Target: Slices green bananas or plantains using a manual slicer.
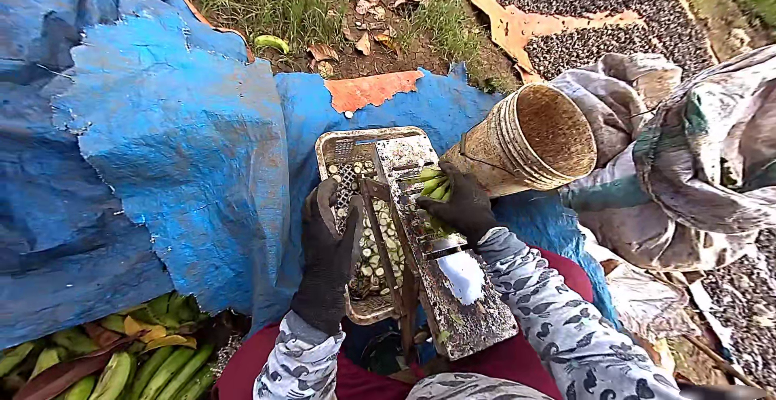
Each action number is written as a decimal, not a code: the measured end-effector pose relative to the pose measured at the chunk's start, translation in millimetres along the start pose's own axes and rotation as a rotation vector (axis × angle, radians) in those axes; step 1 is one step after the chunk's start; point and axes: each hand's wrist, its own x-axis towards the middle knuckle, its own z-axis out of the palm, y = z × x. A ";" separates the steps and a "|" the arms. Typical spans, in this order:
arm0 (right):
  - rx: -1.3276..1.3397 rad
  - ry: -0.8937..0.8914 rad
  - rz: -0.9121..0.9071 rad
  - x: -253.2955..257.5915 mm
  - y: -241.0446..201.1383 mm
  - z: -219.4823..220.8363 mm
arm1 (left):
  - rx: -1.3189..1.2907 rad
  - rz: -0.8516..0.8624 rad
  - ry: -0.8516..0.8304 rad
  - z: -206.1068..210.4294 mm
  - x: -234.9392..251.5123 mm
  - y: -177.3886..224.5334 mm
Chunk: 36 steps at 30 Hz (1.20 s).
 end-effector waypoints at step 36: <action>-0.396 -0.179 -0.271 -9.8 -18.7 20.0 | -0.070 -0.116 0.044 -23.9 1.0 -6.1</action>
